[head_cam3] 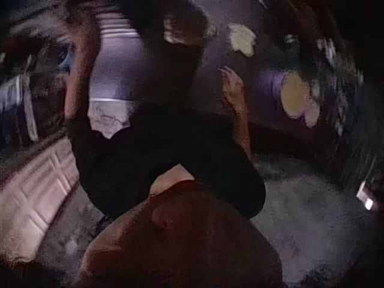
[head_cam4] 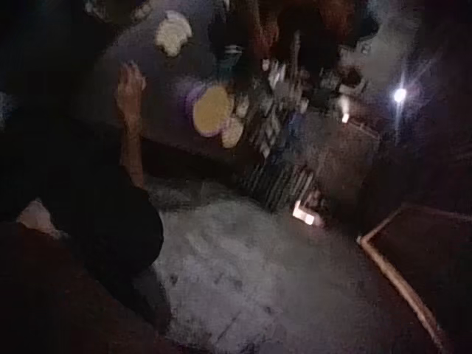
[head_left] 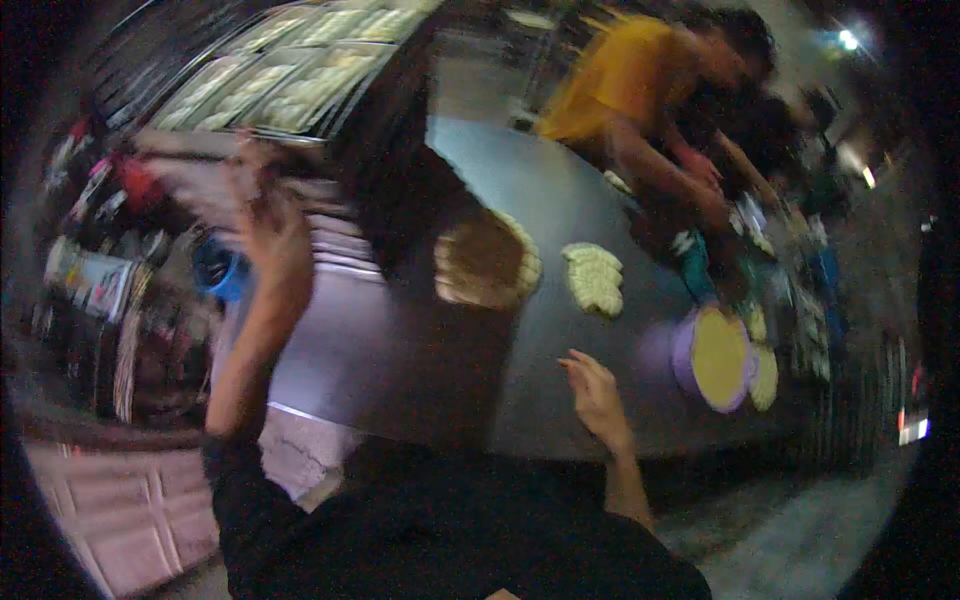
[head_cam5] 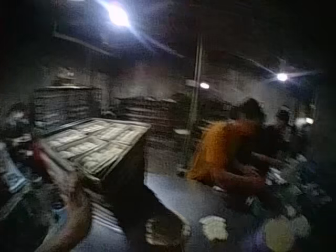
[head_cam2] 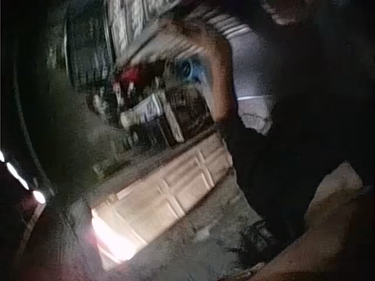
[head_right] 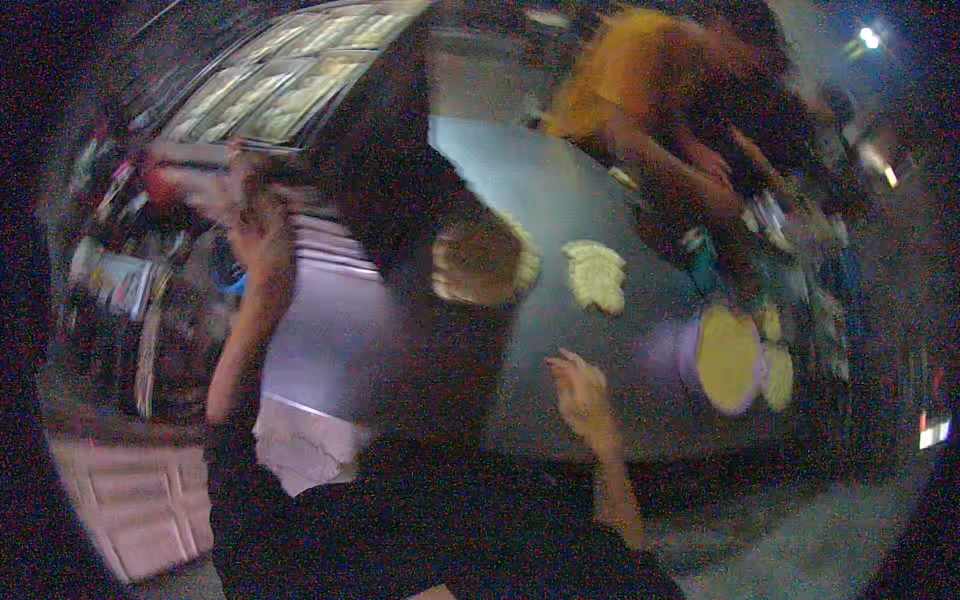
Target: The person fills small pieces of dough with a dark paste by hand, pinches them shut, and arranges them into patterns on a metal table. The person then lifts the assembled dough shapes and places them into a wooden tray.
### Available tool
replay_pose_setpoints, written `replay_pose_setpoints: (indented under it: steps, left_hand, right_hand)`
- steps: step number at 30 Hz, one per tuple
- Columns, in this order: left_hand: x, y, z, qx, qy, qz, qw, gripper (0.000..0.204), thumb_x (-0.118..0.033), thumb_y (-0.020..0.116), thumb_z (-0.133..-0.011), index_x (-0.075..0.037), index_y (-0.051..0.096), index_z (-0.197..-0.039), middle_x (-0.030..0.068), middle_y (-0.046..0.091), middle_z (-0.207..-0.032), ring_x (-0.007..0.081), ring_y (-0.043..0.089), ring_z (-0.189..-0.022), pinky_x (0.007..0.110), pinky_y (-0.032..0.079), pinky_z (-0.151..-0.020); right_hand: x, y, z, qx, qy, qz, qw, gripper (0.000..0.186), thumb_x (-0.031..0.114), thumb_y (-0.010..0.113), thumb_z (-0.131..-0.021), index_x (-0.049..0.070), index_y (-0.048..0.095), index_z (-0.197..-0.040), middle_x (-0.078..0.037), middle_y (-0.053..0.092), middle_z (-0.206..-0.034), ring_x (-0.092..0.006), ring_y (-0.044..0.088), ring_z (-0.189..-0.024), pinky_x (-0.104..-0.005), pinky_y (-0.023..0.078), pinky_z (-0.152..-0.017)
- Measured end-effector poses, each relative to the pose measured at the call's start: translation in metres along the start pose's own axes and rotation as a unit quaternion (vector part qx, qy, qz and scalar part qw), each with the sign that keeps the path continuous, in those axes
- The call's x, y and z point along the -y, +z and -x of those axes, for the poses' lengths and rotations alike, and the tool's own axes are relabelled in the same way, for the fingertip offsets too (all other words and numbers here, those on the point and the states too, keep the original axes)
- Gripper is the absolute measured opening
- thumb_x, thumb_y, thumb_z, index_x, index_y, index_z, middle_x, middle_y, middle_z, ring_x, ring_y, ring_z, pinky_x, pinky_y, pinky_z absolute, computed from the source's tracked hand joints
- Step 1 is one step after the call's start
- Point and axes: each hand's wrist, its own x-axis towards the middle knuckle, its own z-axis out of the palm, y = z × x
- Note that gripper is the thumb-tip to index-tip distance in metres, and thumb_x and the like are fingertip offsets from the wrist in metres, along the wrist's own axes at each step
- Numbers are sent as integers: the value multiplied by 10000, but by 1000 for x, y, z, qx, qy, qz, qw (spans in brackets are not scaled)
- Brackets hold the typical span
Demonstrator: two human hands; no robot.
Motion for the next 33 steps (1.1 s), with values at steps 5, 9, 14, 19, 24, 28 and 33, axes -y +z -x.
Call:
replay_pose_setpoints:
  steps: [5, 9, 14, 19, 24, 28, 33]
  left_hand:
    - [-73, -53, 64, -28, 111, 46, 992, 358, -153, 561, -889, -85, 604, -1238, 142, 284, -1540, 337, 183, -1445, 579, 56, -1155]
    - [-149, -69, 101, 77, 132, 222, 963, 172, -238, 690, -815, -115, 705, -934, 109, 373, -1468, 341, 254, -1396, 573, 86, -1135]
    - [-225, -27, 192, 183, 152, 262, 935, 270, -284, 787, -714, -123, 710, -916, 95, 447, -1362, 345, 348, -1310, 565, 140, -1106]
    - [-290, -33, 279, 274, 91, 243, 926, 606, -306, 786, -708, -201, 536, -1249, 126, 373, -1415, 372, 319, -1314, 572, 173, -1093]
    - [-335, -48, 326, 334, 152, 246, 897, 591, -324, 743, -772, -213, 520, -1307, 131, 340, -1451, 389, 291, -1326, 569, 219, -1075]
    - [-371, -85, 319, 334, 150, 274, 889, 527, -346, 715, -810, -209, 549, -1290, 146, 370, -1439, 386, 342, -1302, 535, 274, -1064]
    - [-395, -86, 314, 312, 143, 320, 883, 443, -355, 687, -837, -157, 603, -1224, 160, 469, -1363, 366, 410, -1261, 484, 338, -1042]
  right_hand:
    - [-87, 4, 101, -94, 166, -8, 982, 297, 287, 570, -949, 22, 700, -917, -179, 654, -1110, -312, 634, -971, -370, 486, -805]
    - [-139, -11, 116, -81, 285, -24, 955, 261, 259, 625, -914, 13, 670, -839, -133, 668, -997, -266, 638, -835, -356, 483, -709]
    - [-232, -19, 87, -139, 214, -120, 960, 161, 170, 681, -841, 36, 624, -909, -150, 649, -932, -357, 620, -903, -426, 493, -792]
    - [-296, -26, 38, -111, 151, -169, 968, 193, 136, 662, -837, 47, 641, -1006, -161, 641, -1003, -360, 621, -922, -439, 488, -825]
    - [-297, -15, -54, -97, 124, -8, 988, 298, 266, 648, -876, 28, 631, -1055, -165, 618, -1002, -349, 610, -963, -423, 491, -849]
    - [-273, 5, -128, -77, 204, -2, 976, 480, 345, 727, -799, -3, 600, -1104, -208, 614, -1037, -342, 605, -1023, -438, 486, -890]
    - [-284, 45, -165, -214, 207, -249, 922, 524, 277, 756, -761, -29, 565, -1142, -244, 612, -1054, -345, 612, -1014, -427, 491, -889]
